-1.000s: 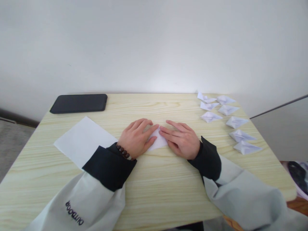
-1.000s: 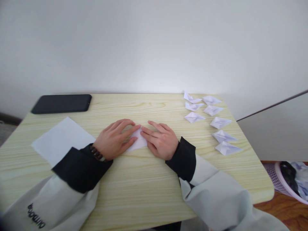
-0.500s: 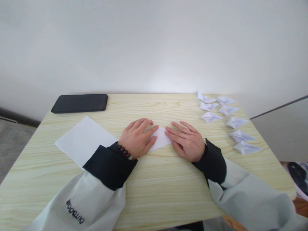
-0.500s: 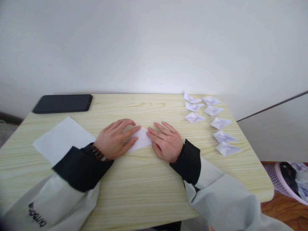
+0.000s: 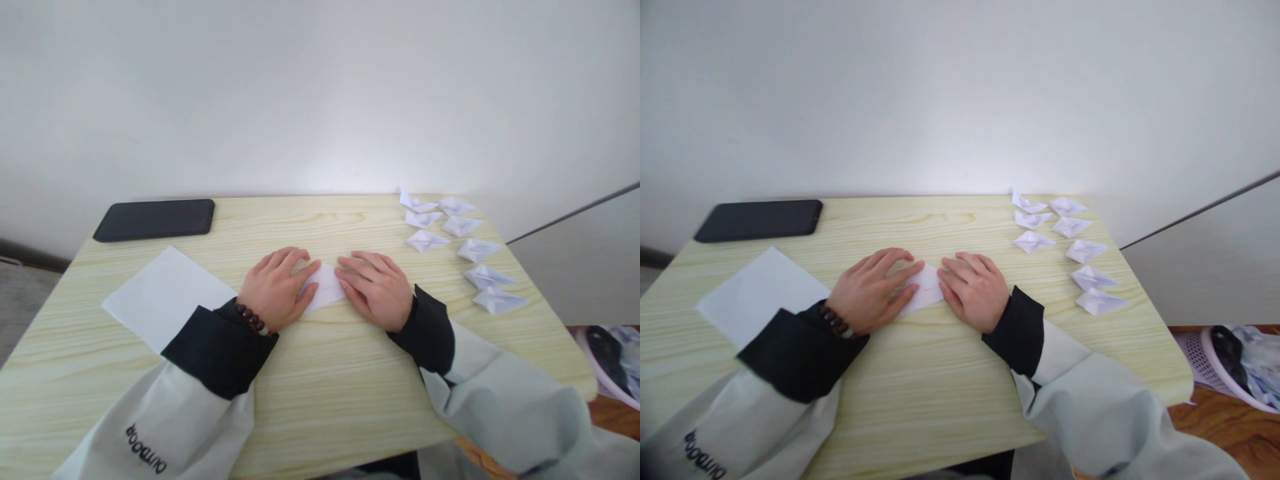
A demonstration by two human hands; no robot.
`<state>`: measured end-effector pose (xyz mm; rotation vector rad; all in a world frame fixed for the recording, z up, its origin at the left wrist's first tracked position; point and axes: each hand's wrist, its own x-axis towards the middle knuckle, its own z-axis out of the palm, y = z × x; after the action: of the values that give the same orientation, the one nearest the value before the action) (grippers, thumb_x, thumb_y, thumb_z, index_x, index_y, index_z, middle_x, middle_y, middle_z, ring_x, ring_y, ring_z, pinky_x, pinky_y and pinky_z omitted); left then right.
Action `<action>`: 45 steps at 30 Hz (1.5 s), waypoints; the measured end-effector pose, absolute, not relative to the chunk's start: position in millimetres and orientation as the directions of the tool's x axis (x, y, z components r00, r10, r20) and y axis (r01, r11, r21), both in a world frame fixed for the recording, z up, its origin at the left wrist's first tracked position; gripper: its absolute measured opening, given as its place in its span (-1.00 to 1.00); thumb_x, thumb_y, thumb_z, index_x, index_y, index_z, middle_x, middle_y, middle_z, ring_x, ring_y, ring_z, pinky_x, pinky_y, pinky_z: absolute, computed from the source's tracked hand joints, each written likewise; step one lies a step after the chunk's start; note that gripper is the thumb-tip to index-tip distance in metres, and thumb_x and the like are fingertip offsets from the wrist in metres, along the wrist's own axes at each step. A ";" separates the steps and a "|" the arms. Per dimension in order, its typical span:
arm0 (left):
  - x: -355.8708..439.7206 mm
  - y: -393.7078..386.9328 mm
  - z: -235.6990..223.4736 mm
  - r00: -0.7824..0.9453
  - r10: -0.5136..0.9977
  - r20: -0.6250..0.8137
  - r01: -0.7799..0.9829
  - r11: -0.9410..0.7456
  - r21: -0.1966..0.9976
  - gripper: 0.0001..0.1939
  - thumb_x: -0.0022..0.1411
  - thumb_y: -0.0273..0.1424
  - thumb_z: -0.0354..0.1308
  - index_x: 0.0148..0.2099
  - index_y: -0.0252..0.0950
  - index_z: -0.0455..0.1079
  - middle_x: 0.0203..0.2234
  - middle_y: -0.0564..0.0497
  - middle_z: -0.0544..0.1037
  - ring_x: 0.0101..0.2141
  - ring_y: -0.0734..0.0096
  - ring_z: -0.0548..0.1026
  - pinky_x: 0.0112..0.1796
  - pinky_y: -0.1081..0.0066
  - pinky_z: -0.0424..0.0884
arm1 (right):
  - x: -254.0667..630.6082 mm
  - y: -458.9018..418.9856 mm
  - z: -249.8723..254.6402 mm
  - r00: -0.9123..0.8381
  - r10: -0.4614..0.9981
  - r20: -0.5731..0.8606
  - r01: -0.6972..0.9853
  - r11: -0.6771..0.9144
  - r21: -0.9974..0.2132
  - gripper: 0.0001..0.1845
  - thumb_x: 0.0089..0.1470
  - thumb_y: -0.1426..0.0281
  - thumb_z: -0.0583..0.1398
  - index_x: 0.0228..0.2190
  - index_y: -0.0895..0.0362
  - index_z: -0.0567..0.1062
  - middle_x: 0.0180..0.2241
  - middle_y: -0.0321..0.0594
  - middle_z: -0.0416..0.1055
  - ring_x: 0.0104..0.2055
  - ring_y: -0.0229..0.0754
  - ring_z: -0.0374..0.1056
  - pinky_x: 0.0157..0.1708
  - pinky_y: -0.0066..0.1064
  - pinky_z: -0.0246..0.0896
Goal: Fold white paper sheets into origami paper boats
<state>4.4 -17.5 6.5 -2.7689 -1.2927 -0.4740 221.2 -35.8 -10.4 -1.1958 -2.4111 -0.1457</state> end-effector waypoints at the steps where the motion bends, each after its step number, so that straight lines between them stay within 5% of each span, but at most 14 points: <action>1: 4.2 -17.6 6.4 0.600 0.743 0.295 0.759 -0.646 0.085 -0.66 0.22 -0.28 -0.03 0.00 -0.20 0.39 -0.08 -0.08 0.43 -0.05 0.17 0.35 -0.09 0.18 0.34 | 223.6 -37.3 -10.7 -0.521 0.727 0.447 0.779 0.619 -0.101 -0.75 0.13 0.37 0.09 -0.21 0.10 0.52 -0.07 -0.28 0.44 0.01 -0.08 0.26 -0.01 -0.23 0.15; 10: 10.1 -14.8 0.3 0.516 0.783 0.349 0.798 -0.587 0.137 -0.74 0.24 -0.27 -0.01 -0.09 -0.15 0.42 -0.16 -0.02 0.47 -0.11 0.22 0.38 -0.12 0.21 0.35 | 222.0 -34.8 -14.7 -0.367 0.798 0.478 0.792 0.538 -0.288 -0.83 0.11 0.32 0.13 -0.39 0.07 0.53 -0.21 -0.27 0.49 -0.15 -0.17 0.32 -0.13 -0.29 0.21; 17: 9.6 -11.1 -3.7 0.469 0.801 0.372 0.797 -0.565 0.214 -0.75 0.21 -0.31 0.04 -0.09 -0.26 0.40 -0.14 -0.07 0.47 -0.09 0.20 0.36 -0.09 0.19 0.35 | 206.4 -19.7 -17.7 -0.304 0.866 0.398 0.785 0.464 -0.410 -0.80 0.12 0.29 0.12 -0.26 0.06 0.51 -0.18 -0.20 0.43 -0.12 -0.12 0.28 -0.11 -0.23 0.16; 23: 6.6 -2.0 -4.2 0.413 0.849 0.329 0.682 -0.528 0.505 -0.81 0.11 -0.36 0.15 -0.20 -0.29 0.39 -0.23 -0.03 0.50 -0.12 0.27 0.38 -0.05 0.21 0.31 | 202.1 -16.3 -15.0 -0.264 0.896 0.358 0.716 0.431 -0.549 -0.89 0.08 0.34 0.15 -0.38 0.08 0.47 -0.22 -0.24 0.46 -0.15 -0.16 0.30 -0.12 -0.26 0.12; 32: 6.5 -3.5 1.8 0.231 0.970 0.069 0.445 -0.169 0.879 -0.69 0.06 -0.17 0.15 -0.28 -0.32 0.40 -0.38 -0.03 0.56 -0.35 0.34 0.51 -0.27 0.36 0.41 | 187.6 -16.4 -11.4 -0.258 0.894 0.367 0.658 0.440 -0.611 -0.85 0.13 0.32 0.07 -0.38 0.12 0.38 -0.45 -0.27 0.41 -0.37 -0.23 0.29 -0.32 -0.39 0.14; 45: 5.2 -2.8 6.9 0.224 0.972 0.076 0.529 -0.187 0.828 -0.76 0.06 -0.22 0.09 -0.43 -0.29 0.41 -0.49 0.01 0.55 -0.29 0.25 0.50 -0.20 0.31 0.39 | 192.6 -14.6 -0.6 -0.449 0.838 0.309 0.597 0.539 -0.595 -0.81 0.09 0.40 0.08 -0.48 0.12 0.47 -0.52 -0.31 0.45 -0.45 -0.26 0.28 -0.33 -0.39 0.09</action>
<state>5.2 -2.8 6.9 -2.8782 -2.1961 -1.3102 192.6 -14.6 -0.6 -1.1558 -2.1981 0.5452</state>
